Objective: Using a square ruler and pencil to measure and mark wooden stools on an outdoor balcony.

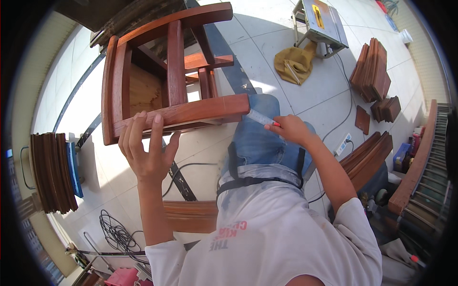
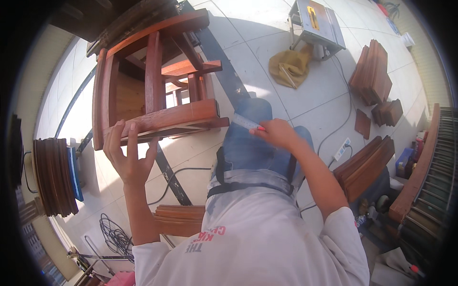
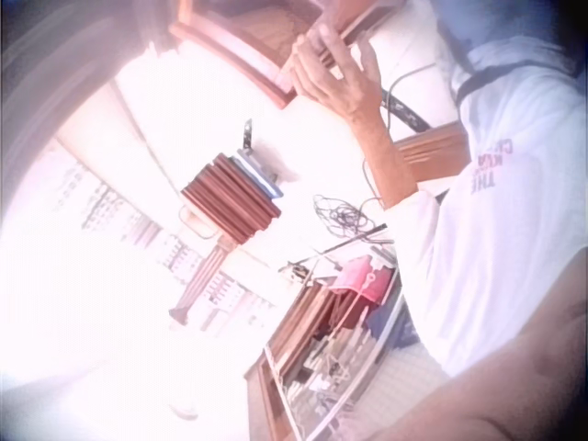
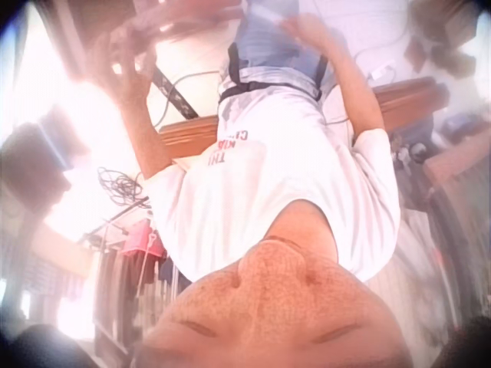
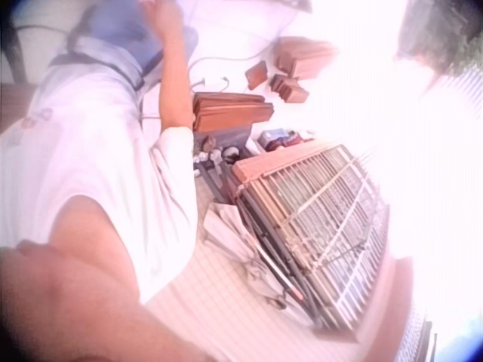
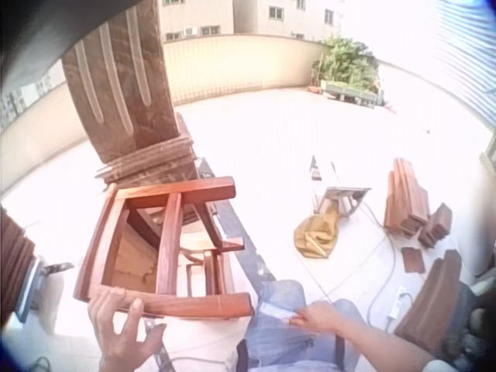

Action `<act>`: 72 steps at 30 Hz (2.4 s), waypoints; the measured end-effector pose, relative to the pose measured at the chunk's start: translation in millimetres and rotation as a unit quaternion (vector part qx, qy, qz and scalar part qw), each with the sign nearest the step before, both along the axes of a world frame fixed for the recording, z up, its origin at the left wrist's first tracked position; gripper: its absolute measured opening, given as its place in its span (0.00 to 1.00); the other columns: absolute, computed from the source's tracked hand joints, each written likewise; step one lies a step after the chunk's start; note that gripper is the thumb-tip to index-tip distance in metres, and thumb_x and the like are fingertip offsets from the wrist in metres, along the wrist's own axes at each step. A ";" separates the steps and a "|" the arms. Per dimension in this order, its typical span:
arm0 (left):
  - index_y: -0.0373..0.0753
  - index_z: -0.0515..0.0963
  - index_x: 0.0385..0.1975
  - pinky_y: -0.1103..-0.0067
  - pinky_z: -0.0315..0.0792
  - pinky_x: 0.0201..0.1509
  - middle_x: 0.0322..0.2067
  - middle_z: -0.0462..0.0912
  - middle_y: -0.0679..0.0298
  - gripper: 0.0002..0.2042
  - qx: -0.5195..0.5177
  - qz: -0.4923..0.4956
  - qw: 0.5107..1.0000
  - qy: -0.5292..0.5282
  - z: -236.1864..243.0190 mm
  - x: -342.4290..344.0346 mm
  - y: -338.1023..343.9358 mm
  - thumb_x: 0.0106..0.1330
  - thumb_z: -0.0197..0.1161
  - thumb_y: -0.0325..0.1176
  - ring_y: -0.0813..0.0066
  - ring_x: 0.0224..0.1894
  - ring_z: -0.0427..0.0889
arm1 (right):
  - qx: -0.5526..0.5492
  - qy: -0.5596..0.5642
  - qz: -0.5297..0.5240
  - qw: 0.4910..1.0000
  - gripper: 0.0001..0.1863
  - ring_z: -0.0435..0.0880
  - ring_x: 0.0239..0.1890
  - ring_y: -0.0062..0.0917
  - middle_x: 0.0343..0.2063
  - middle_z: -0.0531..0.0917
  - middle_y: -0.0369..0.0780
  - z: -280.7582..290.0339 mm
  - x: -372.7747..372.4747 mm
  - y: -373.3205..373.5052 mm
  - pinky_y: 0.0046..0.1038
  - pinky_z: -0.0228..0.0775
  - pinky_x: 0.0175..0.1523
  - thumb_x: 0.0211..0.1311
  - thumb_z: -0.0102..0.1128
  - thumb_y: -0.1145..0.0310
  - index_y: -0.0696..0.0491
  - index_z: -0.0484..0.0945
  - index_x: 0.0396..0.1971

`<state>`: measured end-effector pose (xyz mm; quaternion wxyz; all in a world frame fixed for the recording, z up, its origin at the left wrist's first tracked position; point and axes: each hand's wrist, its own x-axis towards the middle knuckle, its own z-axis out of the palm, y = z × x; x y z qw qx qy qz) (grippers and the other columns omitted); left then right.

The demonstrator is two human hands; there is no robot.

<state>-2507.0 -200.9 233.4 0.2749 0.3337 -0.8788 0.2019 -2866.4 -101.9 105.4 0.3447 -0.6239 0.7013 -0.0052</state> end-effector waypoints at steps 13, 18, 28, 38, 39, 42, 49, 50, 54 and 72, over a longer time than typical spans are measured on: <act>0.32 0.77 0.52 0.65 0.73 0.56 0.58 0.77 0.56 0.23 0.328 -0.023 0.932 0.152 -176.8 -103.7 79.2 0.53 0.62 0.19 0.55 0.51 0.79 | 0.059 0.040 0.167 0.983 0.30 0.84 0.35 0.46 0.29 0.85 0.48 -16.9 0.6 -67.1 0.43 0.74 0.43 0.71 0.46 0.38 0.50 0.85 0.35; 0.30 0.74 0.56 0.64 0.73 0.57 0.61 0.74 0.55 0.25 0.346 -0.033 0.930 0.115 -195.5 -103.5 76.4 0.54 0.60 0.19 0.54 0.53 0.77 | 0.063 0.036 0.170 0.983 0.32 0.85 0.37 0.46 0.31 0.86 0.48 -33.6 -0.4 -74.9 0.44 0.74 0.44 0.70 0.45 0.37 0.51 0.86 0.35; 0.26 0.68 0.61 0.64 0.71 0.60 0.66 0.67 0.52 0.28 0.379 0.004 0.920 0.096 -203.1 -118.4 90.2 0.56 0.59 0.21 0.52 0.56 0.75 | 0.018 0.035 0.193 0.980 0.34 0.84 0.32 0.47 0.26 0.85 0.49 -41.1 -2.9 -89.3 0.44 0.74 0.42 0.67 0.49 0.34 0.54 0.85 0.29; 0.22 0.65 0.63 0.62 0.67 0.68 0.67 0.64 0.45 0.27 0.376 0.010 0.921 0.100 -216.9 -121.9 93.6 0.60 0.51 0.19 0.47 0.67 0.67 | 0.038 0.043 0.207 0.977 0.37 0.85 0.38 0.46 0.32 0.86 0.49 -38.1 0.4 -93.8 0.42 0.75 0.46 0.65 0.48 0.31 0.53 0.86 0.34; 0.21 0.65 0.63 0.62 0.67 0.68 0.68 0.64 0.44 0.27 0.371 0.011 0.923 0.099 -217.8 -122.4 94.2 0.61 0.51 0.18 0.47 0.68 0.67 | 0.039 0.042 0.208 0.977 0.37 0.85 0.38 0.46 0.32 0.86 0.49 -39.0 0.3 -92.9 0.42 0.75 0.46 0.65 0.48 0.31 0.53 0.86 0.34; 0.21 0.64 0.63 0.62 0.67 0.68 0.68 0.63 0.44 0.27 0.368 0.011 0.925 0.096 -215.1 -123.1 94.9 0.60 0.50 0.18 0.46 0.68 0.66 | 0.012 0.029 0.198 0.980 0.36 0.83 0.32 0.49 0.24 0.84 0.51 -39.9 0.0 -90.8 0.44 0.75 0.42 0.66 0.51 0.34 0.56 0.85 0.28; 0.20 0.63 0.64 0.63 0.68 0.68 0.68 0.63 0.43 0.28 0.356 0.016 0.929 0.097 -214.7 -124.0 96.0 0.60 0.51 0.18 0.46 0.68 0.66 | 0.002 0.019 0.202 0.979 0.36 0.83 0.31 0.49 0.24 0.84 0.51 -42.5 -0.1 -91.4 0.44 0.74 0.41 0.66 0.51 0.34 0.56 0.85 0.28; 0.20 0.63 0.64 0.63 0.68 0.68 0.68 0.63 0.43 0.28 0.357 0.016 0.929 0.097 -214.1 -124.2 96.4 0.60 0.51 0.18 0.46 0.68 0.66 | 0.006 0.019 0.204 0.979 0.36 0.83 0.31 0.49 0.24 0.84 0.51 -41.2 0.8 -91.4 0.44 0.74 0.41 0.66 0.50 0.34 0.56 0.85 0.28; 0.19 0.64 0.63 0.63 0.69 0.67 0.67 0.64 0.43 0.26 0.355 0.023 0.929 0.102 -213.8 -125.5 96.9 0.62 0.51 0.18 0.47 0.67 0.67 | 0.008 0.019 0.201 0.979 0.35 0.83 0.31 0.49 0.24 0.84 0.51 -41.9 1.7 -90.7 0.44 0.74 0.41 0.67 0.51 0.34 0.56 0.85 0.28; 0.20 0.64 0.63 0.65 0.67 0.69 0.67 0.64 0.44 0.26 0.359 0.030 0.928 0.096 -214.7 -124.5 96.5 0.62 0.50 0.17 0.48 0.68 0.67 | -0.005 0.017 0.194 0.981 0.36 0.84 0.31 0.48 0.24 0.85 0.50 -42.3 4.5 -88.0 0.44 0.74 0.41 0.66 0.50 0.33 0.55 0.85 0.27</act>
